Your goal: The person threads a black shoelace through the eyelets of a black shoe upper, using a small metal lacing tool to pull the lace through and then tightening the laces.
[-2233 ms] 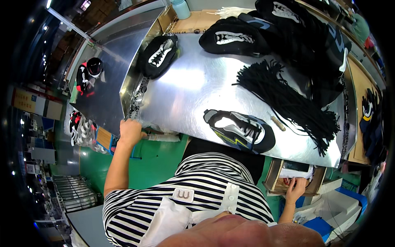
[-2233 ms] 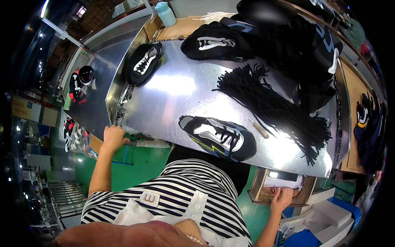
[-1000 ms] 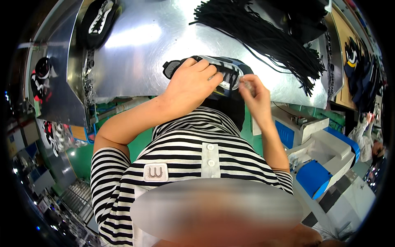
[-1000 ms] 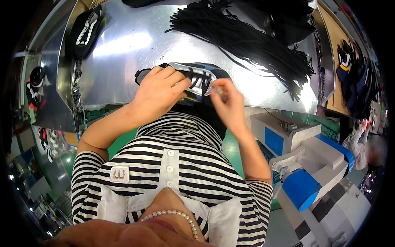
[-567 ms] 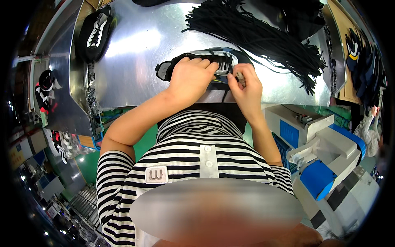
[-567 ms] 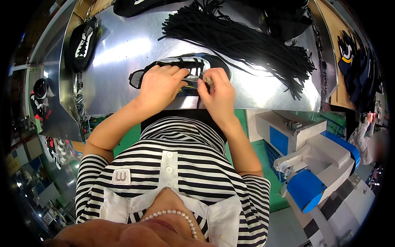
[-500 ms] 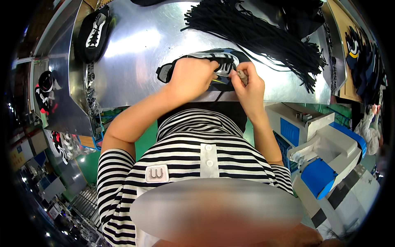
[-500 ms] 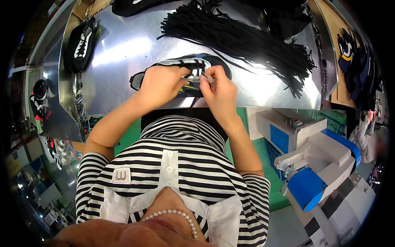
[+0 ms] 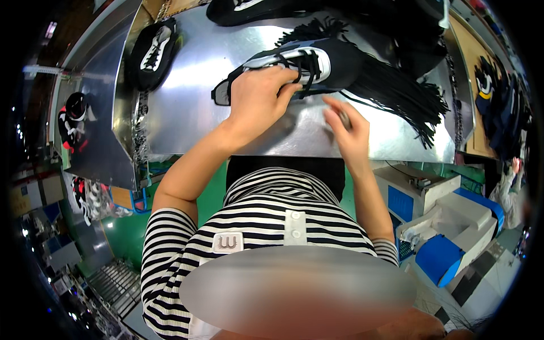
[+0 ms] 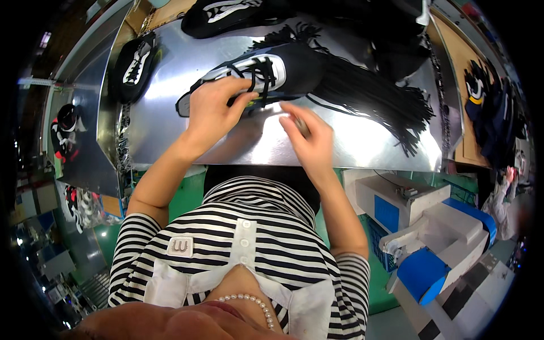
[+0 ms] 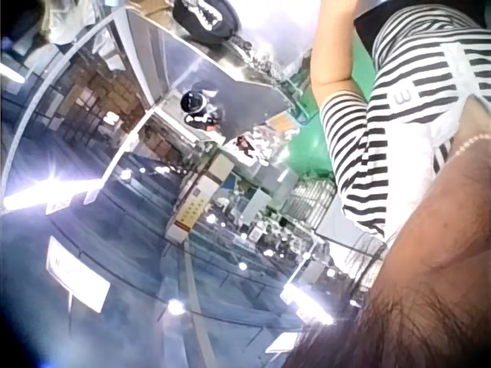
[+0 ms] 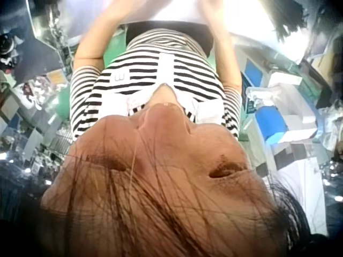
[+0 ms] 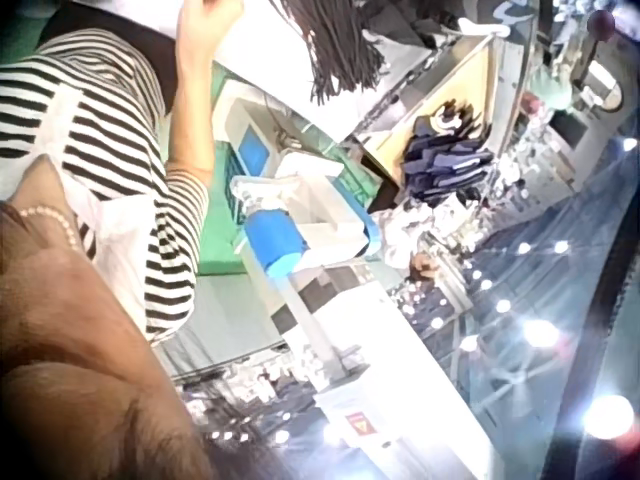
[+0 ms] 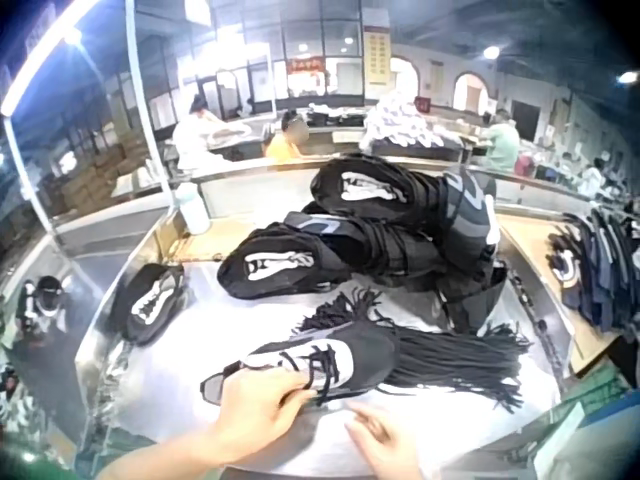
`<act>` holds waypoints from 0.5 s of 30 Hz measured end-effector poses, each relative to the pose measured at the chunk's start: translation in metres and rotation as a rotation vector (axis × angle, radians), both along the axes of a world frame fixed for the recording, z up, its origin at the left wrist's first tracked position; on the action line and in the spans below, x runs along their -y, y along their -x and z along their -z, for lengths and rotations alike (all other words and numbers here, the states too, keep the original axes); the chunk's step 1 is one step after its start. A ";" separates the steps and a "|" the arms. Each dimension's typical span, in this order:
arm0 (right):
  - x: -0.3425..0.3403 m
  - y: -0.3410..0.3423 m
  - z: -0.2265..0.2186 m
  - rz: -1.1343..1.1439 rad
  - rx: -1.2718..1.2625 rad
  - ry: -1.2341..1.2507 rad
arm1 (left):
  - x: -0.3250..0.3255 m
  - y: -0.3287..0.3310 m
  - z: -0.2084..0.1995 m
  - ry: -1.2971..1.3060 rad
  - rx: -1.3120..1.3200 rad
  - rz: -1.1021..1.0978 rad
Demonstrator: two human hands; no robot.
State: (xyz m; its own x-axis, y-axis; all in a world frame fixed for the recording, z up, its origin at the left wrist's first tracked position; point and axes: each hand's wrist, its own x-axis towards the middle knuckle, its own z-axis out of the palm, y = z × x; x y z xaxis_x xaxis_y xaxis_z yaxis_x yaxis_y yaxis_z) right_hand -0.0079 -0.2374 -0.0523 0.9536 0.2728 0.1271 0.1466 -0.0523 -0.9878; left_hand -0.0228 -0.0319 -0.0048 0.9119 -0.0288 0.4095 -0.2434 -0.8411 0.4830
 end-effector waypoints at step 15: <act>-0.012 0.022 -0.011 -0.426 -0.497 -0.185 | -0.018 0.015 0.039 -0.068 -0.222 0.119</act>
